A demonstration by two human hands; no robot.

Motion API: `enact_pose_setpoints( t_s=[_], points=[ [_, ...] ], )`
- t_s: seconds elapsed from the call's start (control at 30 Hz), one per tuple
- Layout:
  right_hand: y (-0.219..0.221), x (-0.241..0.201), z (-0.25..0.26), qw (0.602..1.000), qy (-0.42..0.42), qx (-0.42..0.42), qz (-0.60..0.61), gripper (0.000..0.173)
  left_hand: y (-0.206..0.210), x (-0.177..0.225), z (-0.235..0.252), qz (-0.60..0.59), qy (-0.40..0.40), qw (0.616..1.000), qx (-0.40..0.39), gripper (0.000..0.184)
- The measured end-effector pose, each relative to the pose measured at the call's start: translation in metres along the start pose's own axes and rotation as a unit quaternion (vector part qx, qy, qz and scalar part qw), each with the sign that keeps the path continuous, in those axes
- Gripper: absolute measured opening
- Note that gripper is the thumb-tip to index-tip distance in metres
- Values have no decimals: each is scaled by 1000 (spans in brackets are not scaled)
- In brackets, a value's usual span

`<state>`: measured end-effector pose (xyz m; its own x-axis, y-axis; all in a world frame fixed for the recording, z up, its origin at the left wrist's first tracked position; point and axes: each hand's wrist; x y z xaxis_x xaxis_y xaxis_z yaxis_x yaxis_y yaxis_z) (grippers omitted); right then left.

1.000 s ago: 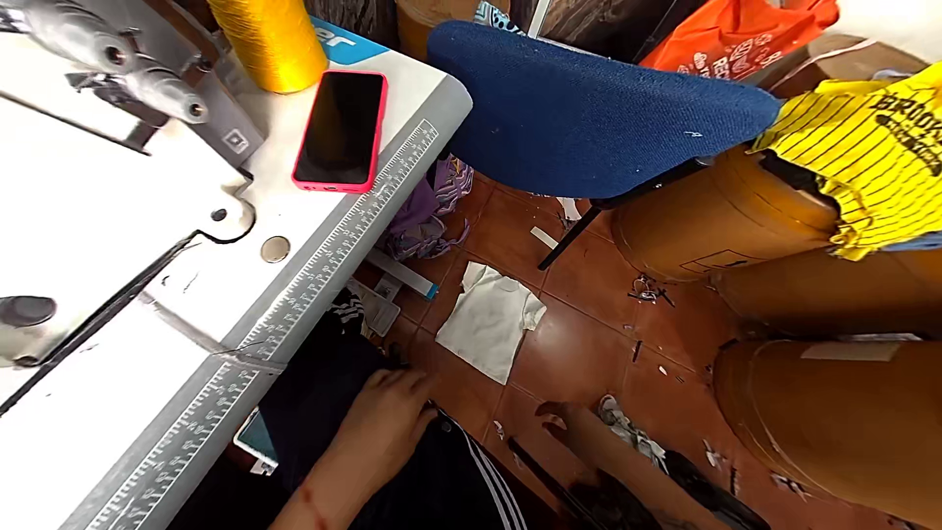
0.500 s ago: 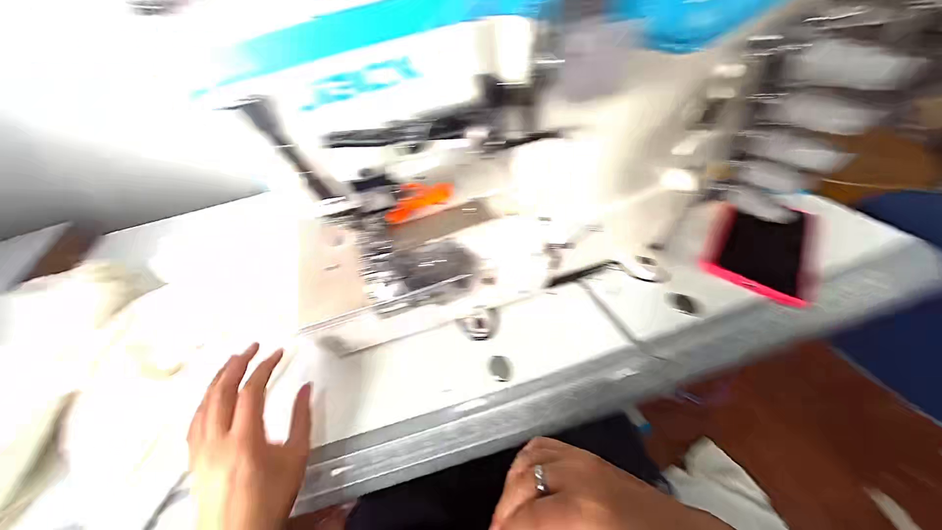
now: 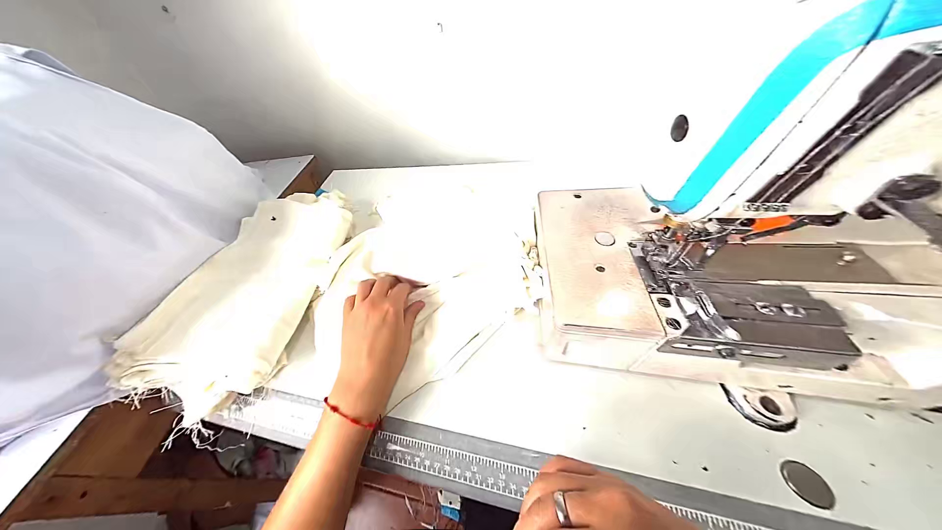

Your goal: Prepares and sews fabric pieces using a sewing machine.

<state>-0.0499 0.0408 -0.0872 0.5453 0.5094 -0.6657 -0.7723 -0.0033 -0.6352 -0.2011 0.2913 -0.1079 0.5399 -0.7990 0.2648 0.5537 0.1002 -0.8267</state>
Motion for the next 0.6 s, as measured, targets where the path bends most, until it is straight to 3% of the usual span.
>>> enact_pose_setpoints(
  t_s=[0.1, 0.17, 0.23, 0.3, 0.4, 0.43, 0.5, 0.53, 0.6],
  points=[
    [8, 2, 9, 988, 47, 108, -96, 18, -17, 8, 4, -75, 33, 995, 63, 21],
    [13, 13, 25, 953, 65, 218, -201, 25, -33, 30, -11, -112, 78, 985, 106, 25],
    [18, 30, 44, 913, 64, 267, -301, 32, -45, 52, -32, -154, 170, 968, 97, 28],
    [24, 46, 56, 893, 50, 284, -345, 26, -57, 67, -50, -177, 232, 953, 78, 29],
    [23, 48, 55, 913, 39, 254, -317, 22, -64, 70, -69, -240, 253, 936, 56, 27],
    [24, 46, 52, 928, 31, 228, -293, 27, -63, 71, -73, -263, 258, 928, 51, 25],
    [28, 41, 45, 950, 34, 184, -249, 54, -61, 75, -78, -289, 260, 920, 54, 22],
    [29, 40, 45, 948, 39, 189, -253, 56, -62, 77, -79, -305, 261, 914, 52, 23],
    [24, 42, 49, 934, 44, 235, -264, 30, -64, 83, -81, -310, 244, 918, 31, 26]
  ],
)
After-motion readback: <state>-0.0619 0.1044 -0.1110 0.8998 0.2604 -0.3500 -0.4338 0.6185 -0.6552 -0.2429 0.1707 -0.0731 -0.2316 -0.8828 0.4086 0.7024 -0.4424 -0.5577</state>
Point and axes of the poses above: each hand's wrist, its own z-axis towards the middle knuckle, its own y-axis out of the palm, x = y × z, and after that the axes turned 6 degrees about -z, right-handed
